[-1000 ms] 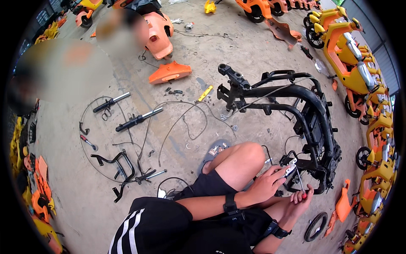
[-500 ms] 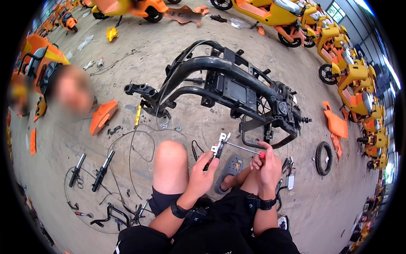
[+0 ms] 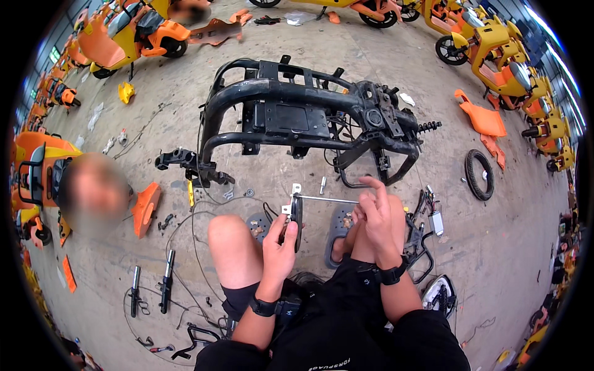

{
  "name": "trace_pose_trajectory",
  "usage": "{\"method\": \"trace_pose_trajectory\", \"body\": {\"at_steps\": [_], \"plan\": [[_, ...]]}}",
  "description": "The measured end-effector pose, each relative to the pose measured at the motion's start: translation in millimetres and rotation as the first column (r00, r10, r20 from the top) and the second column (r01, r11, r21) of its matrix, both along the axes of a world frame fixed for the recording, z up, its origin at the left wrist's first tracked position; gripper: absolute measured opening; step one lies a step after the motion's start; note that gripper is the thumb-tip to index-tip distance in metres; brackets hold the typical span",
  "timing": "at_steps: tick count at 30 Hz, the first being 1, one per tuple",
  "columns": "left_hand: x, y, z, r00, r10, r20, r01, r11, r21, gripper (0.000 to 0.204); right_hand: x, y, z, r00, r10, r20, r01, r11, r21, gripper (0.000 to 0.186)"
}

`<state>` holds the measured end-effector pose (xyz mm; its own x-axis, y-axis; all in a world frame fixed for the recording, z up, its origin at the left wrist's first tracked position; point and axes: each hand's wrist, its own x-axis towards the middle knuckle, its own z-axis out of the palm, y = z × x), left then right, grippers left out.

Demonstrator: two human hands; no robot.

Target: The person sits on the floor and uses a screwdriver to install screws on a black plastic component while holding it by hand next to a motorcycle frame.

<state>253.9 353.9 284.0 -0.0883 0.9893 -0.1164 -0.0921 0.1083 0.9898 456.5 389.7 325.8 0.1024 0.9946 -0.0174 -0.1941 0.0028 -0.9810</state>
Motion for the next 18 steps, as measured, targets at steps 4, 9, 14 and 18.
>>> {"method": "trace_pose_trajectory", "body": {"at_steps": [4,9,14,18], "plan": [[-0.4,-4.1,8.2,1.000,-0.014,0.007,0.014,0.999,-0.035,0.037,3.4,4.4,-3.1,0.994,0.011,-0.107,-0.012,1.000,-0.007,0.030],[0.1,-3.3,6.5,0.997,-0.027,-0.067,0.027,1.000,-0.009,0.036,13.5,-1.7,-1.3,0.994,0.052,-0.096,-0.066,0.987,-0.145,0.031],[4.2,-3.4,11.1,1.000,0.012,0.002,-0.012,1.000,-0.020,0.035,0.3,2.2,3.3,0.999,-0.007,0.053,0.008,1.000,-0.028,0.031],[-5.5,-3.8,-3.0,0.999,0.029,-0.046,-0.028,0.999,0.015,0.034,-2.2,1.9,0.0,0.998,0.058,-0.010,-0.058,0.995,-0.087,0.034]]}}
